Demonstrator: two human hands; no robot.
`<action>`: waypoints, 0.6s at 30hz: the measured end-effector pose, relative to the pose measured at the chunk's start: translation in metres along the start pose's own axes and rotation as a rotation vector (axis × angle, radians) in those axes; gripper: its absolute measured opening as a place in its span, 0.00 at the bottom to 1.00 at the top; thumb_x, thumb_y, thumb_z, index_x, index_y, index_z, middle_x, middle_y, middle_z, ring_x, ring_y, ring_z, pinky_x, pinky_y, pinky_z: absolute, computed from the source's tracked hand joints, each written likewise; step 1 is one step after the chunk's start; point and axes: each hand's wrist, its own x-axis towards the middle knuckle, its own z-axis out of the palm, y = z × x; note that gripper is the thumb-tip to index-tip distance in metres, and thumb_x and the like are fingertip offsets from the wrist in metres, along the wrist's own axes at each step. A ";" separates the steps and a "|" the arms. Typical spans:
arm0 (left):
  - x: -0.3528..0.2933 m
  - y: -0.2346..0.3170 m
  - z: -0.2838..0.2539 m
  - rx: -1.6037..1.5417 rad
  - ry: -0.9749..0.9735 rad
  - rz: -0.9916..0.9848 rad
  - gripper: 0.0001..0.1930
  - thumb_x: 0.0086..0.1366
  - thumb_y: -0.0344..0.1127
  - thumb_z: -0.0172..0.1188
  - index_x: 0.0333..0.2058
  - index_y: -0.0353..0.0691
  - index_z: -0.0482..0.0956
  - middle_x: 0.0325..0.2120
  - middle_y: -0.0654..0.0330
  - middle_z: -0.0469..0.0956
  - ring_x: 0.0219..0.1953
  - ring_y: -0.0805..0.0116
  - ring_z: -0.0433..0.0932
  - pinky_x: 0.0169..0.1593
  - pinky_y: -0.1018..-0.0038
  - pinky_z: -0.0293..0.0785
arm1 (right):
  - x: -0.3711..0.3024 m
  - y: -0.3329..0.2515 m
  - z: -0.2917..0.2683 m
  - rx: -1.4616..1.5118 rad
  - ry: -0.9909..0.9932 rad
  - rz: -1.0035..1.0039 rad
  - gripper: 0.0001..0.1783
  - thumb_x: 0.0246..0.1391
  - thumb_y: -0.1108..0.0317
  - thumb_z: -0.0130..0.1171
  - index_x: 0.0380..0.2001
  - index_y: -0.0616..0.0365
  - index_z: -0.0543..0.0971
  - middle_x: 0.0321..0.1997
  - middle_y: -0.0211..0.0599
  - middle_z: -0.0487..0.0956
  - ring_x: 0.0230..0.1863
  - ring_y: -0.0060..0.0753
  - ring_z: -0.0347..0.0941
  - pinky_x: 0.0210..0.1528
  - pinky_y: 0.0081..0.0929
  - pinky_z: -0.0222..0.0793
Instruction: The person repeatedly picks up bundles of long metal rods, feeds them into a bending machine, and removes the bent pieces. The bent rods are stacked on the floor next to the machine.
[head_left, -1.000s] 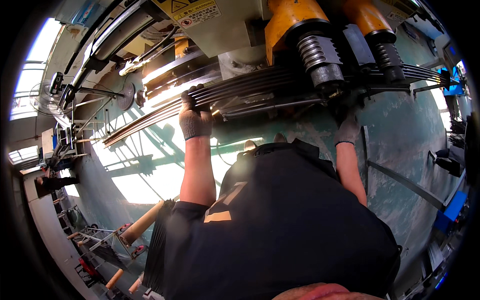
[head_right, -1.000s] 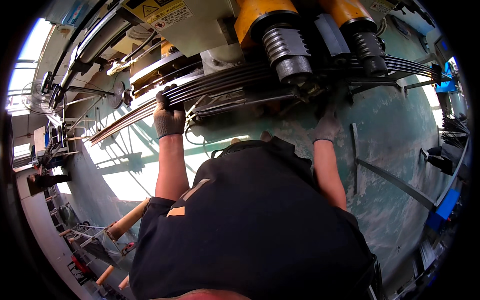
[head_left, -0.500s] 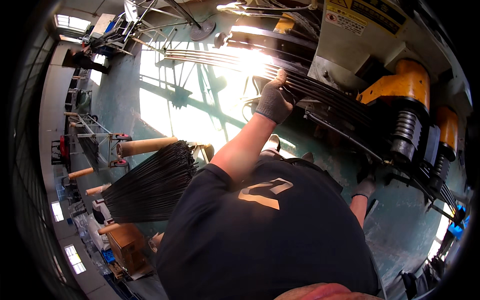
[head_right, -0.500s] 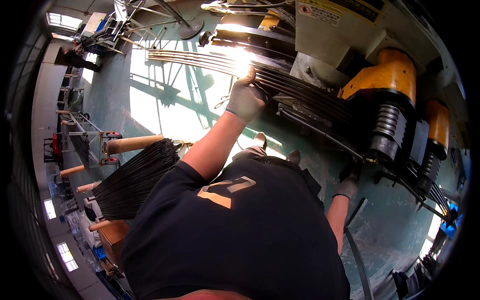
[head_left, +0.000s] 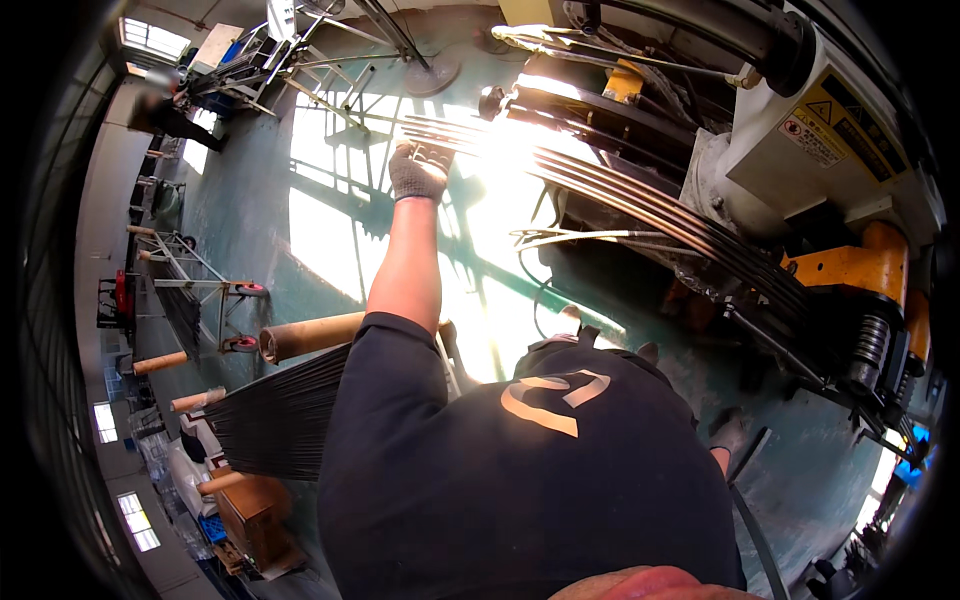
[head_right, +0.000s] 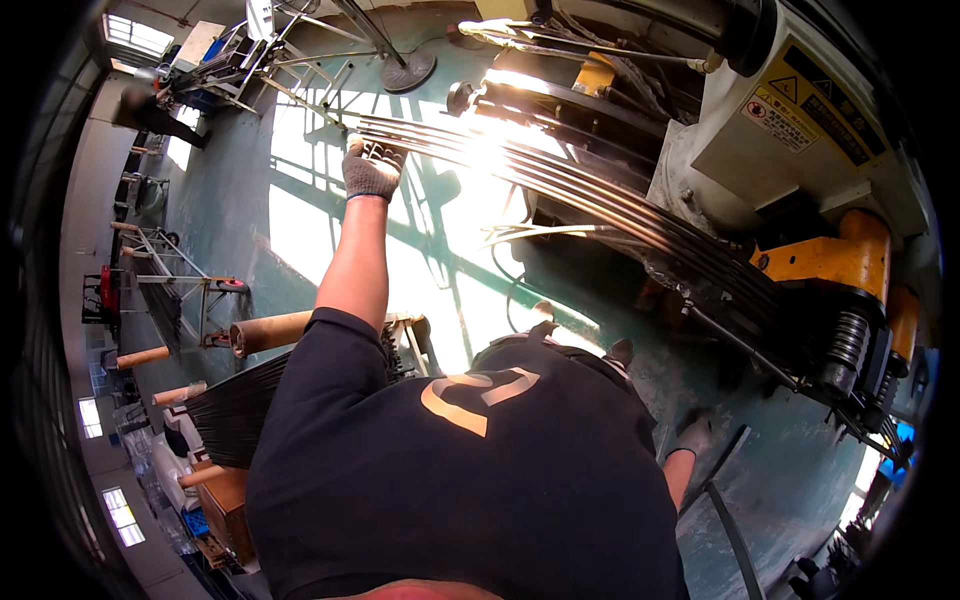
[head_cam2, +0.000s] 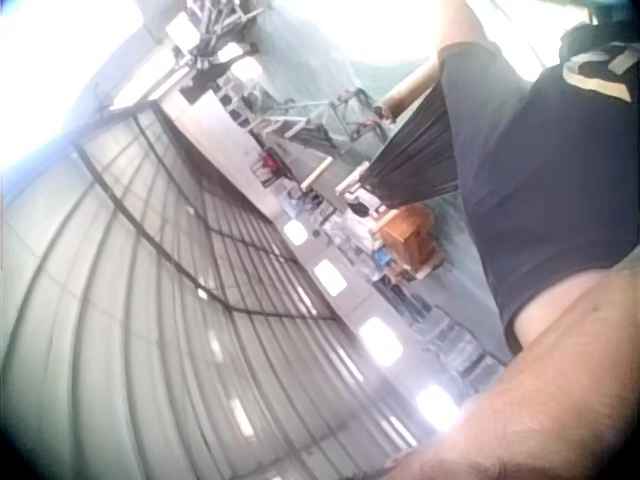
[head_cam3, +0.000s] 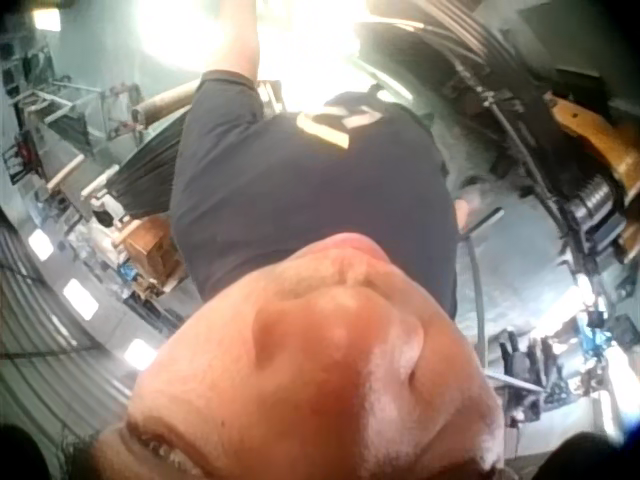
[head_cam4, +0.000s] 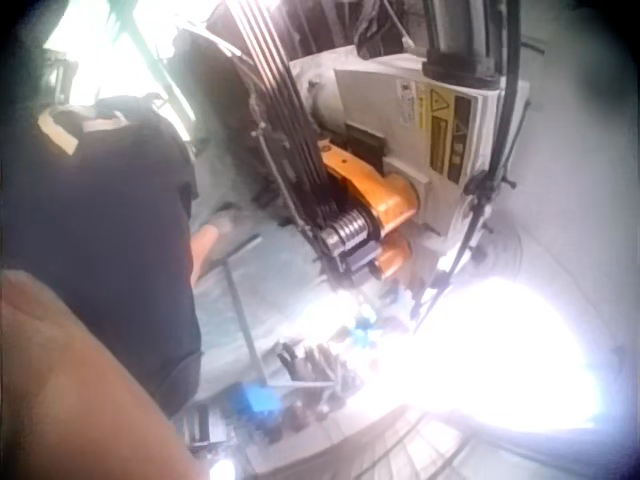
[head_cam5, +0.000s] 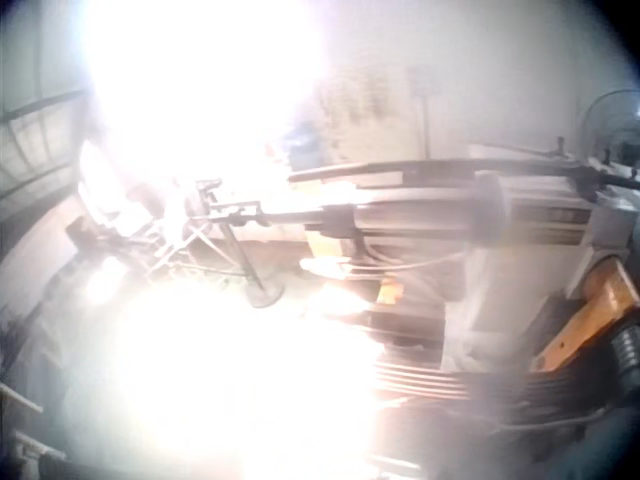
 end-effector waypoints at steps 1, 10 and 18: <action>0.015 0.018 -0.018 0.038 -0.012 -0.022 0.26 0.79 0.51 0.41 0.60 0.34 0.70 0.56 0.45 0.76 0.56 0.43 0.76 0.62 0.43 0.73 | -0.015 0.004 0.001 0.097 -0.094 0.082 0.17 0.60 0.55 0.66 0.39 0.59 0.83 0.36 0.35 0.83 0.31 0.31 0.79 0.26 0.26 0.70; 0.068 0.043 -0.029 0.424 -0.362 -0.086 0.21 0.79 0.48 0.45 0.59 0.40 0.70 0.54 0.51 0.77 0.54 0.46 0.80 0.56 0.44 0.79 | -0.067 0.050 -0.018 0.107 -0.266 0.334 0.14 0.59 0.57 0.58 0.25 0.55 0.81 0.20 0.28 0.76 0.17 0.24 0.68 0.19 0.26 0.57; 0.049 0.055 -0.032 0.559 -0.414 -0.212 0.26 0.78 0.53 0.46 0.63 0.40 0.68 0.61 0.48 0.74 0.63 0.44 0.73 0.66 0.39 0.69 | -0.036 0.037 -0.006 -0.110 -0.390 0.048 0.19 0.59 0.53 0.59 0.25 0.59 0.82 0.26 0.33 0.81 0.25 0.28 0.75 0.31 0.30 0.67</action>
